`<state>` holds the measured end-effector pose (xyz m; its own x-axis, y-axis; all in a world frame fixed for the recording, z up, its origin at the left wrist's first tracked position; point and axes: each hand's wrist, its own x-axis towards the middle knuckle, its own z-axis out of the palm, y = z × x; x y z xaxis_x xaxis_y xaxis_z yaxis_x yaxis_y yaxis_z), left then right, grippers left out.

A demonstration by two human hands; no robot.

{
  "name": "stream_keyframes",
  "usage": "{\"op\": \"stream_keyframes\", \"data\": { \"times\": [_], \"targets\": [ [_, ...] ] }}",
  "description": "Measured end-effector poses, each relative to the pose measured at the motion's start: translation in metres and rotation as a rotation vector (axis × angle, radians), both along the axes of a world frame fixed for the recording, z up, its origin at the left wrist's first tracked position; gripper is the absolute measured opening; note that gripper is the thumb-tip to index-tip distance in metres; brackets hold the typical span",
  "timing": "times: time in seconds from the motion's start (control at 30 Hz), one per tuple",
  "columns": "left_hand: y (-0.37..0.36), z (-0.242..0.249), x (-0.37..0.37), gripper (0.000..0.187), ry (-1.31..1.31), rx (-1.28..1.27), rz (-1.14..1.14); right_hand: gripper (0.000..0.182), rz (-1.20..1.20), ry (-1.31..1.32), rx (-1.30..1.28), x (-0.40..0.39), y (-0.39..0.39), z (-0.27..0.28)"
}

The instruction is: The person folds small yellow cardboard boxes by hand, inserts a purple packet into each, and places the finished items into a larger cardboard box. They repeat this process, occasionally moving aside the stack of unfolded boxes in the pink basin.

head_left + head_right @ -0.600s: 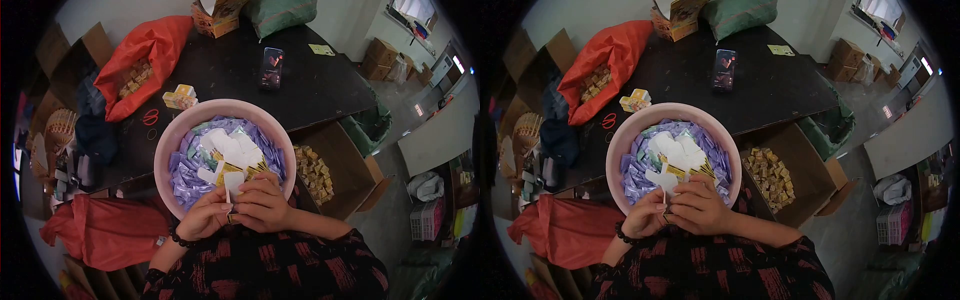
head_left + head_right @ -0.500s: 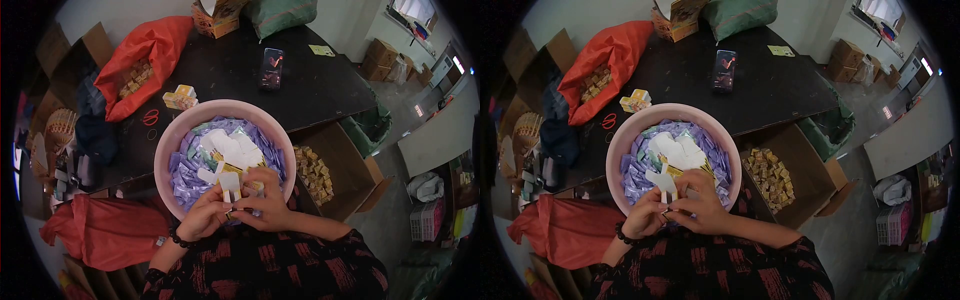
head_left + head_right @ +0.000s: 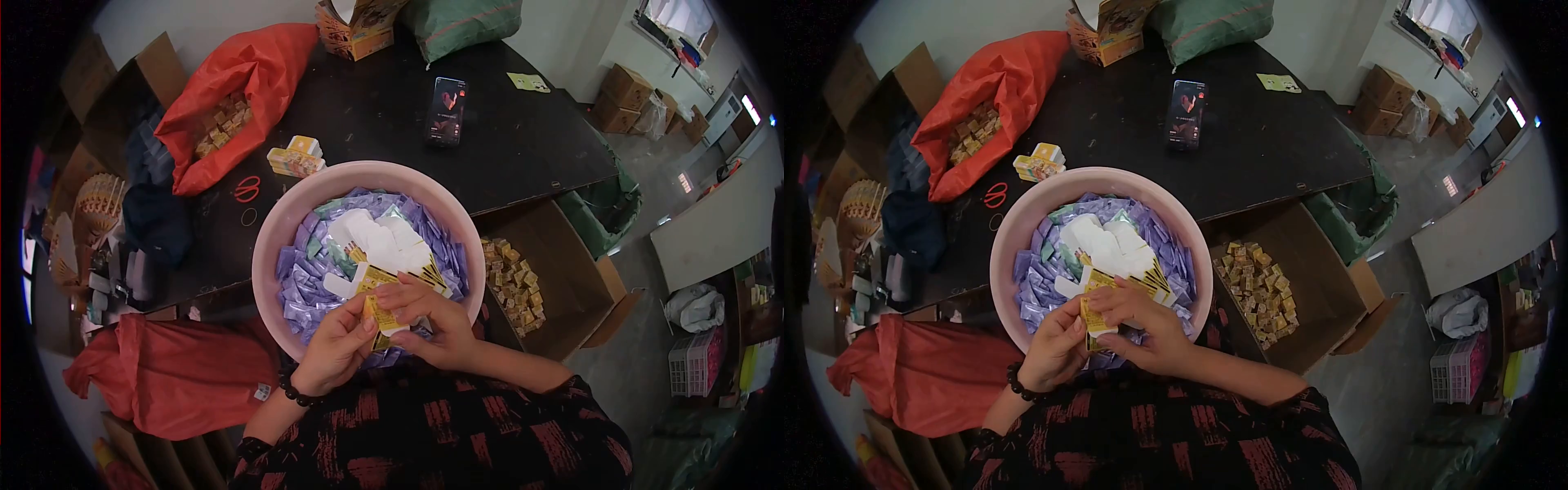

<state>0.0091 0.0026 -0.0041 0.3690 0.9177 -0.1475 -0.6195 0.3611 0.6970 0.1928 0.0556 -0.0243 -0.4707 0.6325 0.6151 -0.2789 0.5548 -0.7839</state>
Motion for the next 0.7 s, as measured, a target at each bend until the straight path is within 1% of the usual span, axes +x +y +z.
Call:
{"op": "stream_keyframes", "data": {
  "times": [0.07,0.2,0.27,0.3,0.37,0.4,0.47,0.5,0.57,0.6,0.67,0.7],
  "targets": [
    [0.000,-0.002,0.000,0.055,0.043,0.033,0.032,0.028,0.061,0.061,-0.164,-0.003,0.000,-0.004],
    [-0.001,-0.001,0.001,0.055,0.080,0.052,0.026,0.028,0.080,0.041,-0.126,0.002,0.003,-0.003],
    [-0.002,0.004,0.004,0.061,0.157,0.060,0.052,0.023,0.081,-0.005,-0.123,0.006,0.003,0.002],
    [-0.002,0.002,0.004,0.061,0.156,0.059,0.052,0.023,0.081,-0.006,-0.124,0.008,0.003,0.002],
    [-0.004,-0.002,0.003,0.060,0.159,0.047,0.056,0.029,0.005,-0.142,0.099,0.010,0.004,0.001],
    [-0.003,0.000,0.003,0.060,0.159,0.047,0.057,0.029,0.006,-0.142,0.099,0.009,0.002,0.004],
    [-0.003,0.005,0.007,0.056,0.062,-0.063,0.051,0.043,-0.134,-0.286,0.278,0.006,-0.005,0.015],
    [-0.003,0.003,0.010,0.056,0.062,-0.065,0.052,0.043,-0.132,-0.286,0.276,0.006,-0.006,0.014],
    [-0.005,-0.004,0.014,0.050,-0.004,-0.090,0.041,0.057,-0.212,-0.366,0.373,0.006,-0.008,0.011],
    [-0.004,-0.004,0.014,0.050,-0.004,-0.090,0.043,0.057,-0.210,-0.365,0.373,0.009,-0.008,0.010],
    [0.001,-0.004,0.009,0.045,0.342,0.109,-0.001,0.058,-0.238,-0.386,0.416,0.022,-0.008,0.010],
    [0.006,-0.002,0.005,0.045,0.341,0.108,0.001,0.059,-0.428,-0.365,0.417,0.031,-0.004,0.013]
  ]
}}
